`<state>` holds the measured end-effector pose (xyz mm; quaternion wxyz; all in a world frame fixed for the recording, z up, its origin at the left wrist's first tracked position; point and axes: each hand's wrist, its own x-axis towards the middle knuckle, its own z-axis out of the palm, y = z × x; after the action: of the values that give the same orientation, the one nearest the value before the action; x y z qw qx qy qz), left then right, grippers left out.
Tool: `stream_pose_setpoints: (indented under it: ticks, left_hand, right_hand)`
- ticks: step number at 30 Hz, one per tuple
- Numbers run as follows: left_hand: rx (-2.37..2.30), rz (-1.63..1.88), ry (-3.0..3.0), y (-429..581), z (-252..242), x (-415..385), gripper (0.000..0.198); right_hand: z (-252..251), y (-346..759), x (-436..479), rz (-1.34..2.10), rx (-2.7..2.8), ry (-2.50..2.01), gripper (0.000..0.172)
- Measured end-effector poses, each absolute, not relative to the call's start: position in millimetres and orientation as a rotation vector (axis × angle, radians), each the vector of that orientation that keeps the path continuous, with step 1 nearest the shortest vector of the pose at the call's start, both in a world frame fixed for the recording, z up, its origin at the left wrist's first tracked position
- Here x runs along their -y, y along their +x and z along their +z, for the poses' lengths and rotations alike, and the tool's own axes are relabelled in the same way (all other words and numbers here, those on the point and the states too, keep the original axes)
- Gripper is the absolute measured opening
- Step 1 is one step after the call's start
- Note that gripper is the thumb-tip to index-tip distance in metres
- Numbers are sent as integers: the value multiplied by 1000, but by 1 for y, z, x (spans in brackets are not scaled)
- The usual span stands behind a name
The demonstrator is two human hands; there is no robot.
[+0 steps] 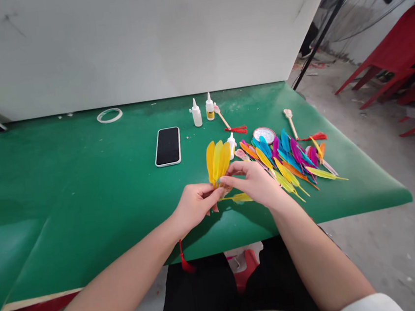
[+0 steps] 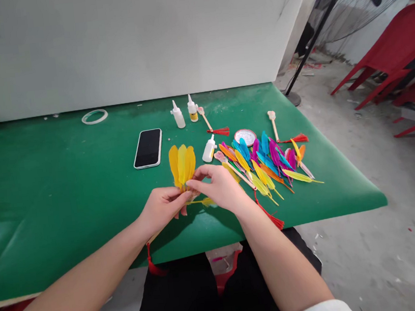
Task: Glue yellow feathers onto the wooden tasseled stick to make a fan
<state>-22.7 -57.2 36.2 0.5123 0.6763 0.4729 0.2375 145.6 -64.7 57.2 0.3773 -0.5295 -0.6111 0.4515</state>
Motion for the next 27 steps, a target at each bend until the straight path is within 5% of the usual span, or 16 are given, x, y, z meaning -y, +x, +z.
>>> stream_pose_setpoints:
  ticks: [27]
  left_hand:
    - [-1001,522,1368,-19,34,54,35]
  right_hand:
    - [50,151,62,1104,1514,-1356,16]
